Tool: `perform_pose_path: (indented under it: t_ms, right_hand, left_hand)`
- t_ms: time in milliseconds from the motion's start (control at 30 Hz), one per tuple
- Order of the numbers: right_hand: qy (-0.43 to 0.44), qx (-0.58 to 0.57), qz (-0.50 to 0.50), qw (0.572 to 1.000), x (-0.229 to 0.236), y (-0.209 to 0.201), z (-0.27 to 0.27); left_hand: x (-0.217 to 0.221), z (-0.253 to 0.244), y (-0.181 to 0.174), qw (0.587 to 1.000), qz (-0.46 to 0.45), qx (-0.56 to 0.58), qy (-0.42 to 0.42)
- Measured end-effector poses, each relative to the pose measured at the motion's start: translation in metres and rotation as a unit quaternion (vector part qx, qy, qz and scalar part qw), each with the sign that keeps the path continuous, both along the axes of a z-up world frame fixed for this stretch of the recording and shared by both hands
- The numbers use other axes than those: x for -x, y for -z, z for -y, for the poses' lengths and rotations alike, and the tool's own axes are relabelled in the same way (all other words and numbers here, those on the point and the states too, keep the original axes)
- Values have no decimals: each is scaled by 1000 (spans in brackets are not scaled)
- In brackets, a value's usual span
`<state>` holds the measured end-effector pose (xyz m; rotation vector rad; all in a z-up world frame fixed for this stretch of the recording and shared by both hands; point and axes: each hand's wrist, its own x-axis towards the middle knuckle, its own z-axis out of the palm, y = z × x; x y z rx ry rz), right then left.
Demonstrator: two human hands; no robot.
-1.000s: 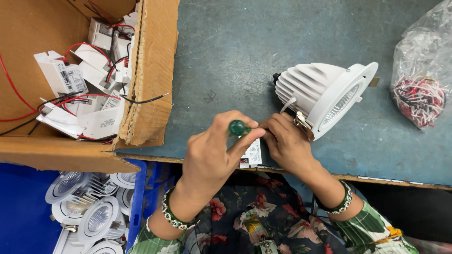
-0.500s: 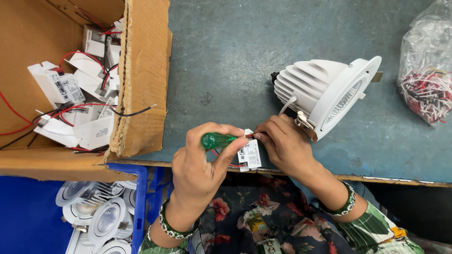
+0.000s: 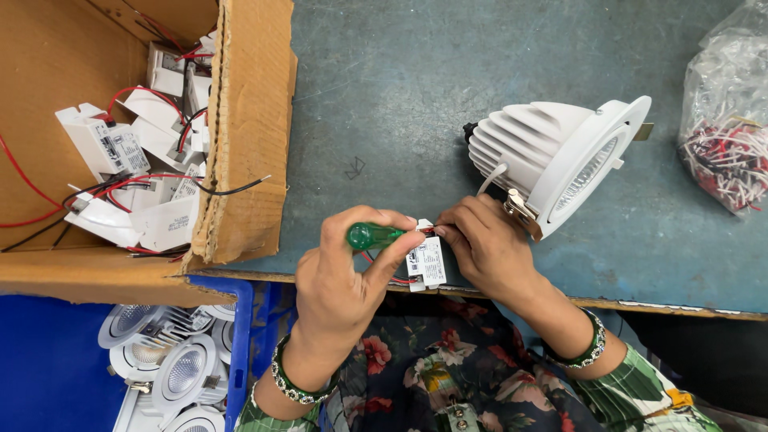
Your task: The person assembles LED downlight fixtures by connecting wires to a driver and securing them with a screwdriver. Completed units are placed into a blue crate.
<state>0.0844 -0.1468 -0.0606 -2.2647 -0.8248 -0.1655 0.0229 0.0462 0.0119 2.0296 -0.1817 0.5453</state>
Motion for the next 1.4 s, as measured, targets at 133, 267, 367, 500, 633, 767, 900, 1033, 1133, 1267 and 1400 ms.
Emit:
perform_pose_path:
  t_ms: [133, 267, 367, 500, 633, 767, 900, 1033, 1133, 1267, 1400]
  right_hand:
    - [-1, 2, 0, 1000, 0, 1, 1]
    - [-1, 2, -1, 1000, 0, 0, 1]
    - [1, -1, -12, 1000, 0, 1, 1]
    - [-24, -48, -40, 998, -3, 5, 6]
    - [-55, -88, -157, 982, -8, 0, 16]
    - [-77, -93, -198, 973, -10, -6, 20]
    - [-55, -58, -242, 967, -12, -14, 17]
    - [-21, -24, -286, 958, -15, -20, 13]
    - [-31, -19, -243, 969, -18, -20, 12]
    - [-52, -21, -193, 980, -20, -18, 12]
    - [-46, -37, -215, 975, -19, -15, 12]
  left_hand:
    - [0, 2, 1, 1000, 8, -9, -4]
    - [-1, 2, 0, 1000, 10, -12, -3]
    - [-1, 3, -1, 1000, 16, -23, -9]
    - [0, 5, -2, 998, 19, -58, -8]
    - [1, 3, -6, 997, 10, -80, 3]
    - [5, 4, -9, 995, -43, -85, 4]
    - [2, 2, -10, 996, -36, -85, 9]
    - [1, -1, -11, 996, -47, -81, 8]
    - [1, -2, -11, 996, -53, -70, 18]
    - [0, -4, -12, 995, -60, -72, 33]
    - [1, -3, -12, 995, -51, -74, 33]
